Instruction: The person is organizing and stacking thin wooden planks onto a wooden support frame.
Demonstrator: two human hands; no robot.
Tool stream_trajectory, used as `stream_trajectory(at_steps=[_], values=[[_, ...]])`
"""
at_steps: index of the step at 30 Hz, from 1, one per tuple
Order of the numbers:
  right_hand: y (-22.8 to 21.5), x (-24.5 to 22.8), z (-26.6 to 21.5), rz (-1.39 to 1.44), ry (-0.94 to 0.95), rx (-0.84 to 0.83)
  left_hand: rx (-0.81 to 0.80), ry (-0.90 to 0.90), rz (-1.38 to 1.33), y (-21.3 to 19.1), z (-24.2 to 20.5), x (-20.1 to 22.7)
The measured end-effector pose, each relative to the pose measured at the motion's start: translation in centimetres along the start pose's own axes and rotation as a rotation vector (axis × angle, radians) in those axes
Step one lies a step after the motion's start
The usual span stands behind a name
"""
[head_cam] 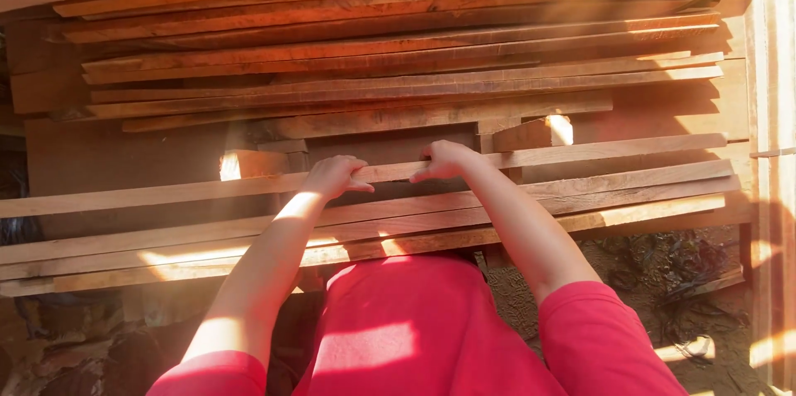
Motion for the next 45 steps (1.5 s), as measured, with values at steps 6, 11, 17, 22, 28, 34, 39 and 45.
stream_trajectory(at_steps=[6,11,17,22,28,34,39,45], values=[[1.5,0.4,1.6,0.018,0.034,0.007,0.009,-0.052,-0.017,0.9,0.8,-0.5],[2.3,0.8,1.0,-0.004,0.03,0.079,0.0,-0.181,-0.073,-0.9,-0.8,2.1],[2.5,-0.3,-0.9,-0.018,0.015,0.122,0.01,-0.337,-0.025,0.9,-1.1,-0.7],[4.6,0.2,-0.9,-0.071,0.007,0.261,0.133,-0.304,-0.019,2.3,-1.8,-1.0],[7.1,0.4,-2.0,-0.096,0.032,0.382,0.254,-0.301,0.008,5.3,-2.4,-1.6],[7.2,-0.9,-5.6,-0.036,-0.035,0.578,0.403,-0.206,0.008,2.8,-7.1,2.4],[11.1,0.2,-5.3,-0.138,-0.142,0.986,0.188,-0.374,-0.195,2.3,-10.6,5.1],[13.4,-1.8,-10.5,-0.196,-0.244,1.167,0.321,-0.323,-0.024,7.6,-12.4,4.3]])
Point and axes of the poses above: each hand's wrist, its own z-axis towards the middle knuckle, its own y-axis out of the palm, x = y × z, the point moved 2 cm from there along z, towards the middle knuckle, and after that the axes turned 2 degrees about -z, right-handed, at the moved point
